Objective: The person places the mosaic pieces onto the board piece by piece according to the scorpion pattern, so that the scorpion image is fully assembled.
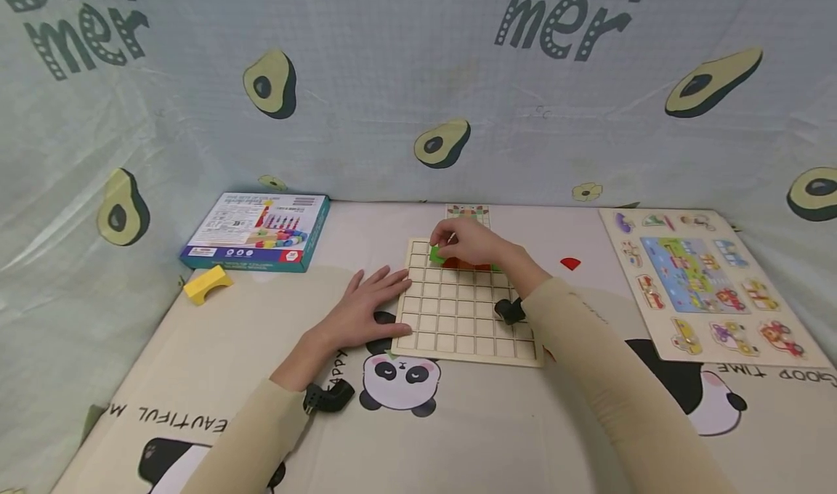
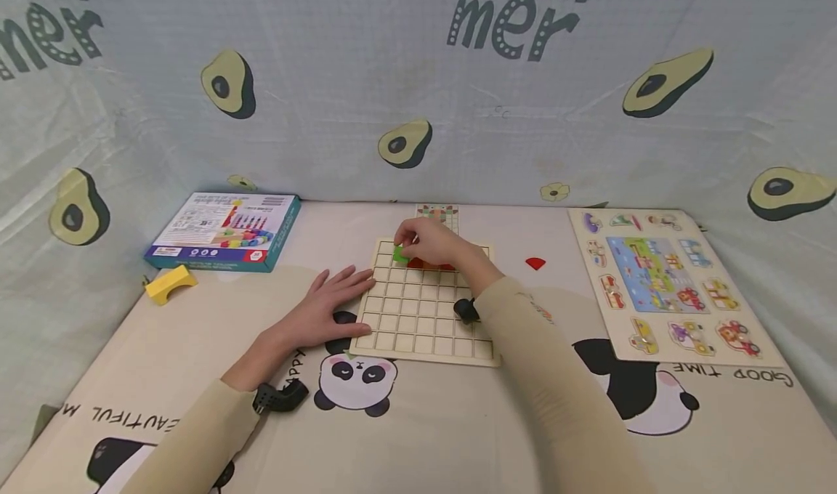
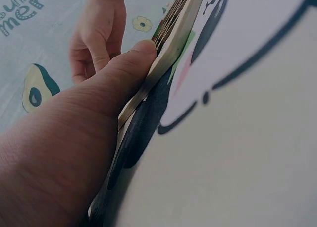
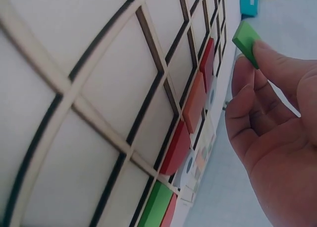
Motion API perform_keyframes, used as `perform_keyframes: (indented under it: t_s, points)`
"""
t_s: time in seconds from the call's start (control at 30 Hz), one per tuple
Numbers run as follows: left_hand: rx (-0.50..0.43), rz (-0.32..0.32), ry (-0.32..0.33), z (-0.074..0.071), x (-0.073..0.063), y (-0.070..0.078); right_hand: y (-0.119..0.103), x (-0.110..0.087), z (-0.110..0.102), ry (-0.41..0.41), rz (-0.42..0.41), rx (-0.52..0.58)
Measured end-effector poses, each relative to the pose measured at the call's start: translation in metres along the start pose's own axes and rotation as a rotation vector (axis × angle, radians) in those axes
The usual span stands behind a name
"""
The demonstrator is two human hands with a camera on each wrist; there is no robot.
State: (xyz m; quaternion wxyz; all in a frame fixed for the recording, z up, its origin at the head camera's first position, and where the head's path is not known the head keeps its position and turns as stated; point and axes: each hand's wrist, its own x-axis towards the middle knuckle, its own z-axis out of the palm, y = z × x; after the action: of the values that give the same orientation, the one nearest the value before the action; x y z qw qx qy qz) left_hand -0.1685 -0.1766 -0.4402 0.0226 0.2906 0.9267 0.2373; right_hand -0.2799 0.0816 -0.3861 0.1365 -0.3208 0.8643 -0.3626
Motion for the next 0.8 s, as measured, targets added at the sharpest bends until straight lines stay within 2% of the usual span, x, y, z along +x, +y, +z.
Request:
perform_keyframes:
  t_s: [0.4,0.8]
  points:
    - [0.0,-0.009,-0.008,-0.001,0.0,0.001,-0.005,0.005,0.008,-0.027,0.048,-0.077]
    - [0.003,-0.005,-0.004,-0.002,0.0,0.001,-0.001,0.009,0.011,-0.041,0.02,-0.164]
